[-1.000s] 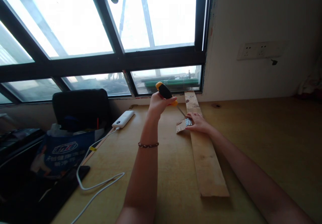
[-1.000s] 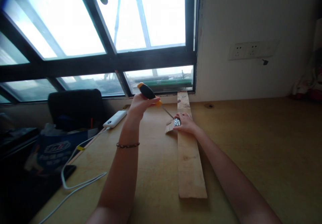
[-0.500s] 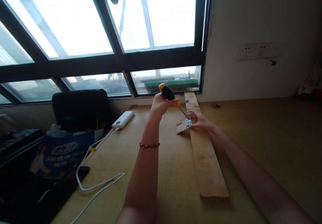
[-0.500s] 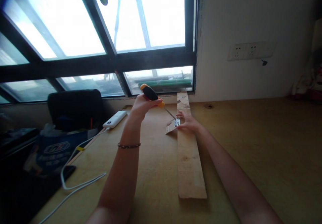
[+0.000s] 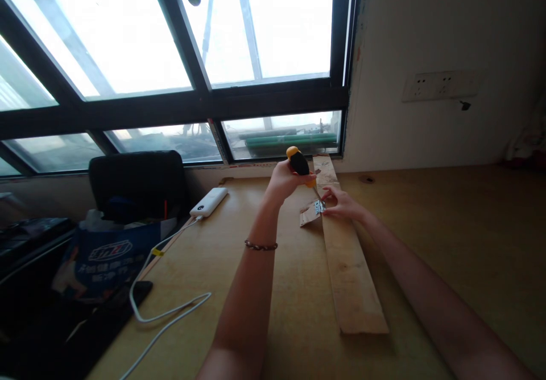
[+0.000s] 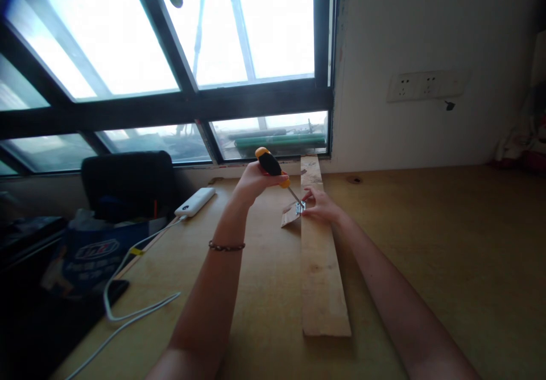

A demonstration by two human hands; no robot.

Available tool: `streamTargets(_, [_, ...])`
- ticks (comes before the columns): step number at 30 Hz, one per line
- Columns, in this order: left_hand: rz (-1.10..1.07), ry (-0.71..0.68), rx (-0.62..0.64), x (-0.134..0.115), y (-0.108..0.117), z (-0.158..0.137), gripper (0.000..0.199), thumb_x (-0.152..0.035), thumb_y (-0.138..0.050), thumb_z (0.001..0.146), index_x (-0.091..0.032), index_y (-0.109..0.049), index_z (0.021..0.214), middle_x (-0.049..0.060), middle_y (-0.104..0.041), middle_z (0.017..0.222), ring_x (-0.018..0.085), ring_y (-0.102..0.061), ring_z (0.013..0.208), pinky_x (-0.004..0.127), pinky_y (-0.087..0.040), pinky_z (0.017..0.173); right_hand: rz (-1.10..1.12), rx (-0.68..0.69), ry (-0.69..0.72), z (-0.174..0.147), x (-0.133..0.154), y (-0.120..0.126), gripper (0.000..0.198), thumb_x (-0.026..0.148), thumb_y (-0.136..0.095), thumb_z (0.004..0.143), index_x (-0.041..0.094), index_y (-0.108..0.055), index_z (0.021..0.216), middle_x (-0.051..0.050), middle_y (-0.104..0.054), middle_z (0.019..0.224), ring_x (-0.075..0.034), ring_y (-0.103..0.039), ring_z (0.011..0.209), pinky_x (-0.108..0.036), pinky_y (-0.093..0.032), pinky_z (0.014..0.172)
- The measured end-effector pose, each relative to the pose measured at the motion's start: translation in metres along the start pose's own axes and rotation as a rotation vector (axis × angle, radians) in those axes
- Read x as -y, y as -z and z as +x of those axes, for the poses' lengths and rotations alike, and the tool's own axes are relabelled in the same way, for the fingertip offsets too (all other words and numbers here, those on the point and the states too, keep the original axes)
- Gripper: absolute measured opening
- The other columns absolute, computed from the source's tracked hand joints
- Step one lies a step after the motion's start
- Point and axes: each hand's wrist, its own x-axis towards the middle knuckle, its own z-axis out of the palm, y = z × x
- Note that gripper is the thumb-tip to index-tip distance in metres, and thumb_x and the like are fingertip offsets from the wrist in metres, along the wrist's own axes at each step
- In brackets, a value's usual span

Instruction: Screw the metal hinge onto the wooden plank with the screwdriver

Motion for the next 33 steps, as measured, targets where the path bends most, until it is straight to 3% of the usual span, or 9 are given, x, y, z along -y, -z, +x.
streamTargets(33, [0.075, -0.005, 0.040, 0.0026, -0.0011, 0.0015, 0.025, -0.019, -0.074, 0.048, -0.011, -0.062, 0.068, 0.005, -0.065, 0.075, 0.018, -0.060, 0.072, 0.031, -0.048, 0.068, 0.063, 0.041, 0.045, 0.0011, -0.0082, 0.0006, 0.068, 0.026, -0.074, 0.059, 0.018, -0.043, 0.118, -0.006, -0.062, 0.101, -0.020, -0.059, 0.096, -0.037, -0.043, 0.091])
